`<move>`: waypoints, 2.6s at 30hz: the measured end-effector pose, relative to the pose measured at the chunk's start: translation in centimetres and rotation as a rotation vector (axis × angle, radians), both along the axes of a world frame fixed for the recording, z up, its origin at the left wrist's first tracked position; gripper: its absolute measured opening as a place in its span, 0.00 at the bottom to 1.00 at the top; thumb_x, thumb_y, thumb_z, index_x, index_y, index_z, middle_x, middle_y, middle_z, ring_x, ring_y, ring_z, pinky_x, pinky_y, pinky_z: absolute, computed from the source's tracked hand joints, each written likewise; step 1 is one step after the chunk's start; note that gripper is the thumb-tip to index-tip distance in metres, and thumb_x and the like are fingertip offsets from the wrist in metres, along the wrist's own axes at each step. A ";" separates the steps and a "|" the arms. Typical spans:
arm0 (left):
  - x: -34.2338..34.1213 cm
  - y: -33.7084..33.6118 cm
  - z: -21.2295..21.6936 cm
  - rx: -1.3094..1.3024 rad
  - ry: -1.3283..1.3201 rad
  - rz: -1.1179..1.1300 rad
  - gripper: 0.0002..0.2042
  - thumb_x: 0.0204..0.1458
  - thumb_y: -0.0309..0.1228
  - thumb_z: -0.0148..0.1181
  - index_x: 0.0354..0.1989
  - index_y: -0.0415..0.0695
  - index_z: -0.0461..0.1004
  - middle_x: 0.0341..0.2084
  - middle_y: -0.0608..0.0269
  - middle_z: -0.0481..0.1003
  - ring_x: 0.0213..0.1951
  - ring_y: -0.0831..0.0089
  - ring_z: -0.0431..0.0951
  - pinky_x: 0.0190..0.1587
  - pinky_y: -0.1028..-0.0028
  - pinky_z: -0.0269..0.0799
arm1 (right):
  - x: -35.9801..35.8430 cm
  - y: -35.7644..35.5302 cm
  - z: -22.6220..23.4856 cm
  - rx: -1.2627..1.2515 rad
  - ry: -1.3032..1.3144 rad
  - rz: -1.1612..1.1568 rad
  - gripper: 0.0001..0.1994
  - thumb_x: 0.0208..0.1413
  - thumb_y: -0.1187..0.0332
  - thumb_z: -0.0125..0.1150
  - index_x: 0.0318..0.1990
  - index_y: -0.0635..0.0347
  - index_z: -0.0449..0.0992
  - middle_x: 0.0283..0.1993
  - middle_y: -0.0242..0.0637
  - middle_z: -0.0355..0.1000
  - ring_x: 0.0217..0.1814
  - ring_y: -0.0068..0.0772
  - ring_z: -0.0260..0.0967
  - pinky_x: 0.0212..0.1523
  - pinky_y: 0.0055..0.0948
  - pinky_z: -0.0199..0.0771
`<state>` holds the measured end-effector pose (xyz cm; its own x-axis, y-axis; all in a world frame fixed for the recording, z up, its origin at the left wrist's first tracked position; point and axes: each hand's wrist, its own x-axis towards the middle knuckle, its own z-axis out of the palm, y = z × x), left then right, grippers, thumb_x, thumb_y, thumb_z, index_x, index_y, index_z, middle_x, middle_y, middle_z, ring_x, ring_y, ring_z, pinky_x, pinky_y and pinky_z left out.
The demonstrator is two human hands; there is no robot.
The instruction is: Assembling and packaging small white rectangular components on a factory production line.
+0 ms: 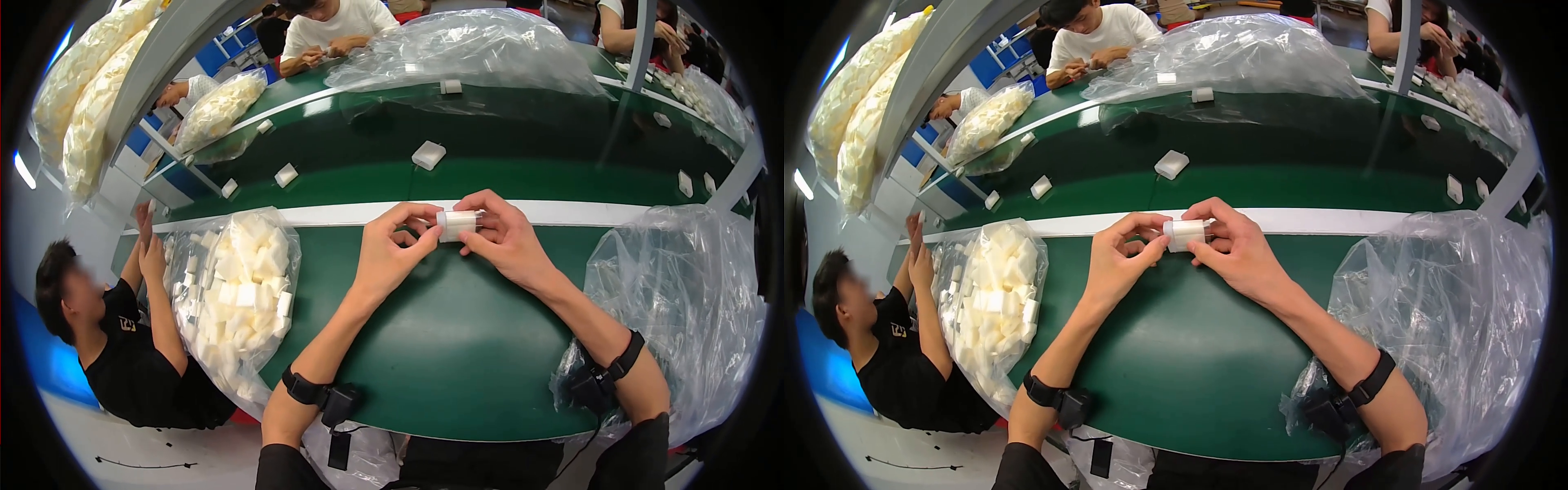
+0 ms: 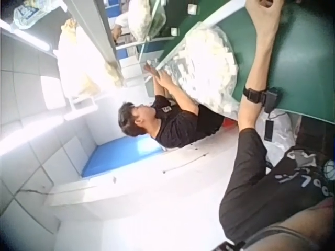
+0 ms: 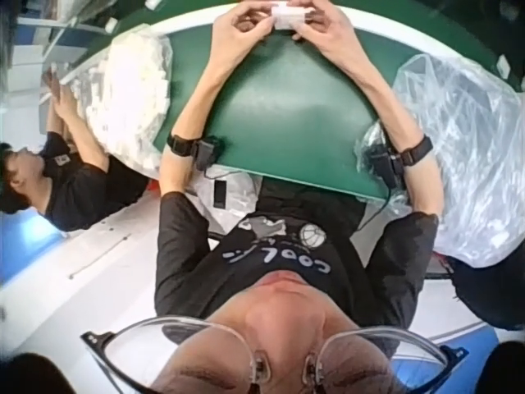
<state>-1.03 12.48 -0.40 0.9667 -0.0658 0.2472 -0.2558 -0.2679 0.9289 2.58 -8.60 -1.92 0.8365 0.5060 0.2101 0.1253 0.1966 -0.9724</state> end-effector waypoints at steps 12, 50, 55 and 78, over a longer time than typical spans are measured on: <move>0.0 0.2 -0.1 0.062 -0.104 -0.067 0.08 0.55 0.21 0.63 0.43 0.36 0.80 0.41 0.65 0.77 0.33 0.84 0.71 0.32 0.85 0.68 | -0.7 0.7 0.2 -0.198 -0.238 -0.171 0.09 0.62 0.71 0.63 0.46 0.65 0.74 0.31 0.36 0.75 0.32 0.23 0.74 0.37 0.24 0.77; -0.8 1.1 1.3 -0.011 0.238 -0.423 0.30 0.53 0.28 0.71 0.66 0.46 0.68 0.31 0.74 0.71 0.23 0.90 0.64 0.28 0.84 0.56 | -0.1 0.3 -0.3 -0.020 -0.047 0.023 0.26 0.56 0.71 0.72 0.58 0.62 0.65 0.37 0.28 0.60 0.43 0.20 0.73 0.47 0.21 0.74; -0.6 1.3 1.3 -0.057 0.254 -0.386 0.26 0.53 0.25 0.70 0.57 0.46 0.64 0.34 0.68 0.77 0.28 0.86 0.71 0.30 0.84 0.63 | -0.6 0.6 0.1 0.039 -0.003 0.011 0.26 0.56 0.74 0.69 0.60 0.63 0.64 0.45 0.34 0.64 0.47 0.22 0.73 0.48 0.24 0.74; -0.2 1.6 1.1 -0.233 0.250 -0.370 0.24 0.55 0.25 0.69 0.59 0.41 0.66 0.34 0.62 0.78 0.28 0.82 0.76 0.27 0.82 0.69 | -0.6 0.9 0.2 0.009 -0.222 0.020 0.25 0.50 0.79 0.69 0.56 0.66 0.70 0.54 0.36 0.63 0.44 0.24 0.73 0.41 0.24 0.78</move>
<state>-1.22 14.12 0.69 0.9206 -0.3859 0.0605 -0.0568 0.0211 0.9982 2.00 -7.74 -1.77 0.7589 0.5192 0.3931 0.3325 0.2100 -0.9194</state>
